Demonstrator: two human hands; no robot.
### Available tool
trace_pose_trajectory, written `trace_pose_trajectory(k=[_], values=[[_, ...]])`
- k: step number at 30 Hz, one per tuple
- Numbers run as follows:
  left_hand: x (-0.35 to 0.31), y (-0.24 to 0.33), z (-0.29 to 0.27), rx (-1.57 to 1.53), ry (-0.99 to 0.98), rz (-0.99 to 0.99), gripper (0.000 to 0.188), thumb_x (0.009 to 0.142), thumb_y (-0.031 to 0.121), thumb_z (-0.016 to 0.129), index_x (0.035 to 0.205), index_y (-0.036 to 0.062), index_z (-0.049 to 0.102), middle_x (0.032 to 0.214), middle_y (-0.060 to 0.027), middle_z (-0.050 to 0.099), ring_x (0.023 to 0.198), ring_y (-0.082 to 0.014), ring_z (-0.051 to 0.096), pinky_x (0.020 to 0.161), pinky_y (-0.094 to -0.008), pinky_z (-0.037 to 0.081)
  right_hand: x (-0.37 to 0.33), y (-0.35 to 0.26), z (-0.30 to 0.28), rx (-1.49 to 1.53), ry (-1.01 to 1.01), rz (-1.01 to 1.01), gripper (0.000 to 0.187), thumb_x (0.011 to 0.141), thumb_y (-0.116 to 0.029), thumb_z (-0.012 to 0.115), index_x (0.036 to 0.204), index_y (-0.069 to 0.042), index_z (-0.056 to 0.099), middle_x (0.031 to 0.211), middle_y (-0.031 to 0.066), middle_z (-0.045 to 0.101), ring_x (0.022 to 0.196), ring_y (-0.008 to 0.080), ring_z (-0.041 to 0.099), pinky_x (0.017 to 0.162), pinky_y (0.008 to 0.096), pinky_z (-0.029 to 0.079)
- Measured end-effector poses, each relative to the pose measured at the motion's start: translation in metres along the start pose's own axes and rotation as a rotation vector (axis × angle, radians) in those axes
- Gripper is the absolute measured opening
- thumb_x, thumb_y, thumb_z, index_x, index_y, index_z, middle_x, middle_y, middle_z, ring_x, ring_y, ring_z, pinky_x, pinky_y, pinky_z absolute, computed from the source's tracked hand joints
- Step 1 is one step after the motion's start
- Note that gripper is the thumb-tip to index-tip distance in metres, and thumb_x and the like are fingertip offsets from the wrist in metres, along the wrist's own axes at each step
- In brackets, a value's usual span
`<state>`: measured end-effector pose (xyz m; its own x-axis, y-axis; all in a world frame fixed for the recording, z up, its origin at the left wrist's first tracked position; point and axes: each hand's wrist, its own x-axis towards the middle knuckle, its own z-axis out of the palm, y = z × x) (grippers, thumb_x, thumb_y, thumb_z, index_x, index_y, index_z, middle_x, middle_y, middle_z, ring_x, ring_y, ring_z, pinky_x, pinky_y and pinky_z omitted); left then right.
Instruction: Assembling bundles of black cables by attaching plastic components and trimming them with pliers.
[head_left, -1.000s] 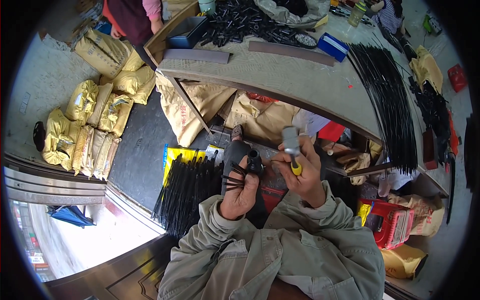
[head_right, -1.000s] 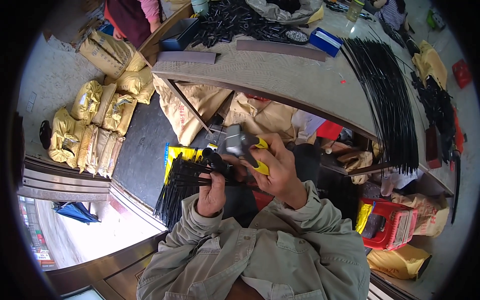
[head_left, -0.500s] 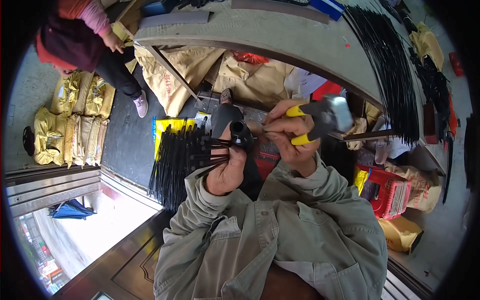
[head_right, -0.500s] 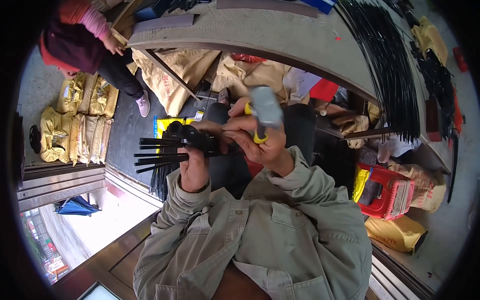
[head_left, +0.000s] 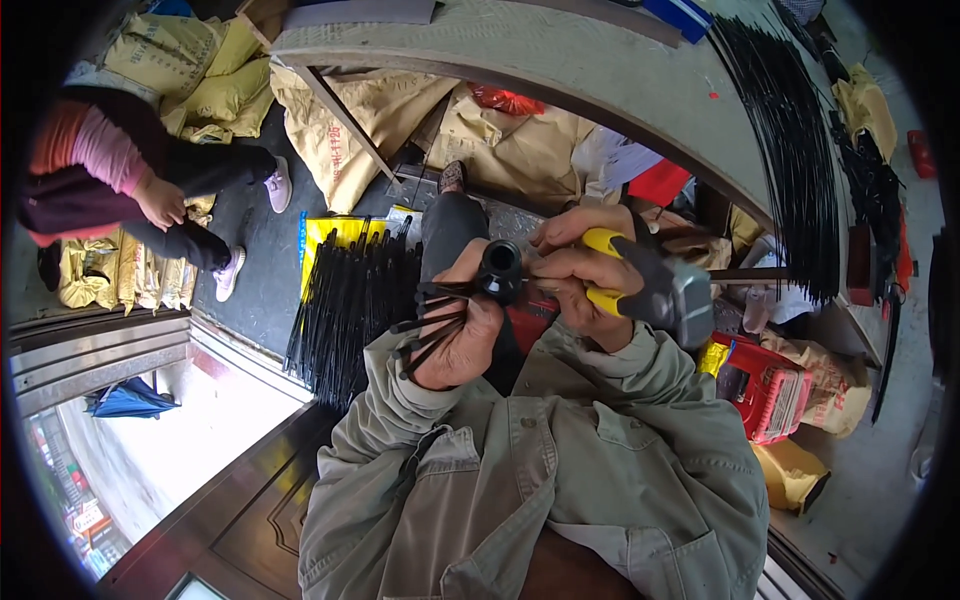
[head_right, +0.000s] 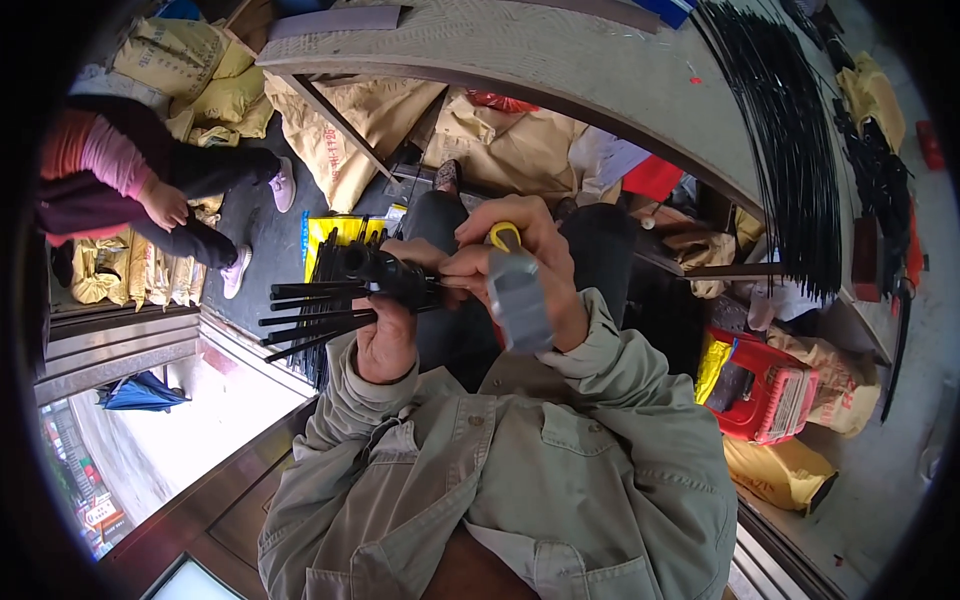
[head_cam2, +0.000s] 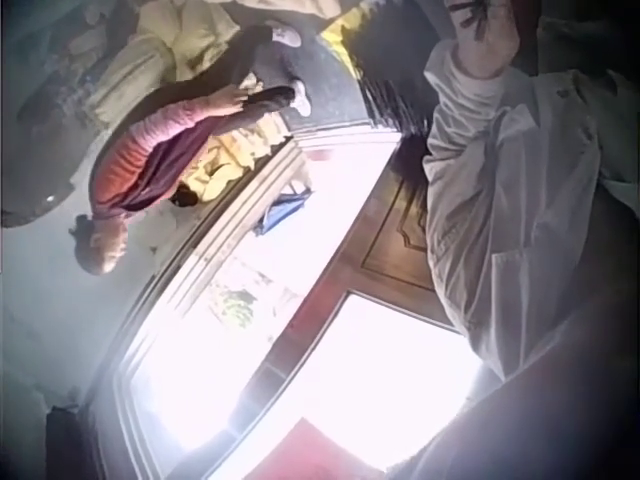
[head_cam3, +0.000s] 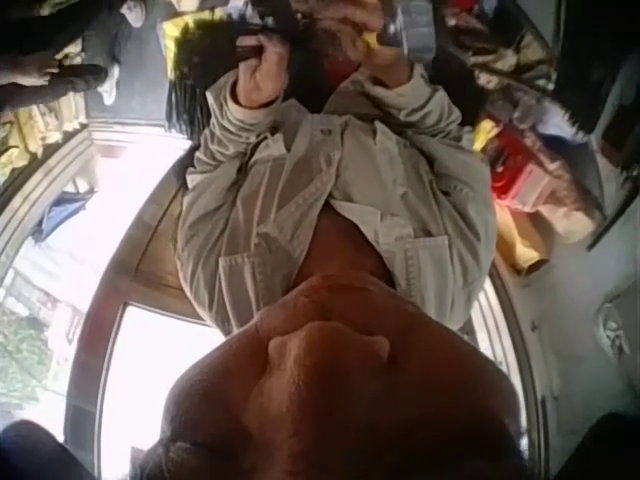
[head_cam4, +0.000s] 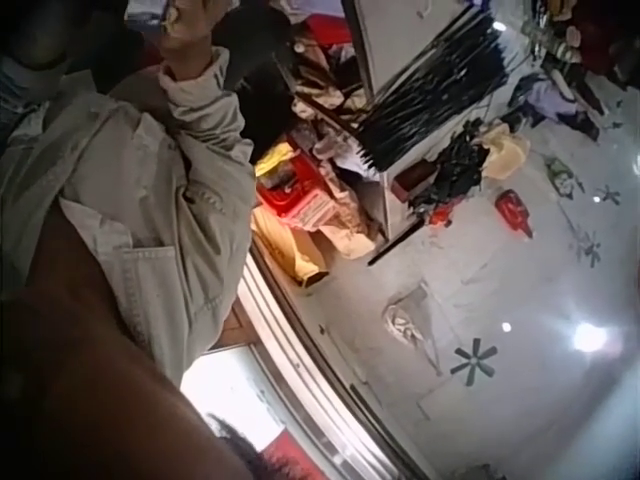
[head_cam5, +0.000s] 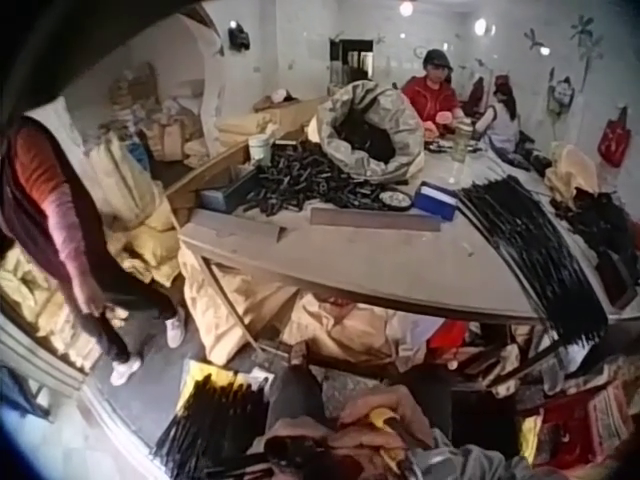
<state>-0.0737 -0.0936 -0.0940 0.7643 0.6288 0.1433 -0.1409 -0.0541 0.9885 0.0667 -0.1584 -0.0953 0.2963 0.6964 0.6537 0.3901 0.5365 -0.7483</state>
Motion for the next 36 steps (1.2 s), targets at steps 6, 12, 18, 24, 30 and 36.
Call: trace_pose_trajectory(k=[6, 12, 18, 24, 30, 36], values=[[0.008, -0.005, -0.001, 0.035, 0.072, 0.142, 0.053, 0.086, 0.052, 0.042, 0.097, 0.0014, 0.049, 0.08, -0.0092, 0.056, 0.072, -0.0146, 0.053, 0.065, -0.0283, 0.043, 0.011, 0.01, -0.009, -0.183, -0.091, -0.221, 0.007, 0.074, -0.004, 0.064, 0.079, -0.001, 0.062, 0.094, 0.0117, 0.05, 0.077, 0.0194, 0.055, 0.066, 0.0283, 0.045], [0.009, -0.009, -0.006, -0.018, 0.014, 0.067, 0.058, 0.085, 0.057, 0.043, 0.098, 0.0004, 0.05, 0.079, -0.0094, 0.057, 0.07, -0.0165, 0.056, 0.064, -0.0281, 0.044, 0.011, 0.02, -0.004, -0.141, -0.08, -0.19, 0.013, 0.079, -0.013, 0.064, 0.075, -0.002, 0.06, 0.091, 0.0113, 0.048, 0.072, 0.0192, 0.055, 0.065, 0.027, 0.047], [0.008, -0.006, -0.002, -0.087, 0.03, 0.072, 0.059, 0.084, 0.057, 0.044, 0.099, 0.0001, 0.051, 0.078, -0.0094, 0.057, 0.068, -0.0162, 0.056, 0.063, -0.028, 0.044, 0.006, 0.016, 0.005, 0.027, -0.072, -0.046, 0.015, 0.079, -0.014, 0.064, 0.073, -0.001, 0.059, 0.091, 0.0117, 0.049, 0.072, 0.0181, 0.055, 0.065, 0.0262, 0.046], [0.007, -0.011, 0.0, -0.048, 0.073, 0.114, 0.058, 0.084, 0.056, 0.044, 0.1, -0.0001, 0.05, 0.078, -0.0085, 0.057, 0.069, -0.0158, 0.055, 0.063, -0.028, 0.044, 0.008, 0.008, 0.003, 0.042, -0.087, 0.045, 0.014, 0.08, -0.012, 0.063, 0.074, -0.001, 0.058, 0.094, 0.0125, 0.048, 0.073, 0.0169, 0.054, 0.066, 0.0257, 0.045], [0.005, -0.011, 0.001, -0.033, 0.097, 0.176, 0.057, 0.086, 0.054, 0.044, 0.102, -0.0006, 0.05, 0.081, -0.0085, 0.057, 0.071, -0.0156, 0.055, 0.064, -0.028, 0.044, 0.002, 0.006, 0.005, -0.012, -0.059, -0.025, 0.011, 0.08, -0.01, 0.062, 0.08, 0.001, 0.059, 0.092, 0.0133, 0.05, 0.071, 0.0168, 0.053, 0.063, 0.0263, 0.044], [0.004, -0.016, -0.003, -0.013, 0.131, 0.151, 0.047, 0.089, 0.043, 0.042, 0.1, -0.0014, 0.05, 0.085, -0.0071, 0.056, 0.068, -0.0145, 0.052, 0.064, -0.0256, 0.041, -0.006, 0.009, 0.025, 0.034, 0.081, 0.064, 0.011, 0.077, -0.009, 0.065, 0.081, 0.0, 0.059, 0.09, 0.0131, 0.053, 0.075, 0.0186, 0.054, 0.067, 0.0298, 0.045]])
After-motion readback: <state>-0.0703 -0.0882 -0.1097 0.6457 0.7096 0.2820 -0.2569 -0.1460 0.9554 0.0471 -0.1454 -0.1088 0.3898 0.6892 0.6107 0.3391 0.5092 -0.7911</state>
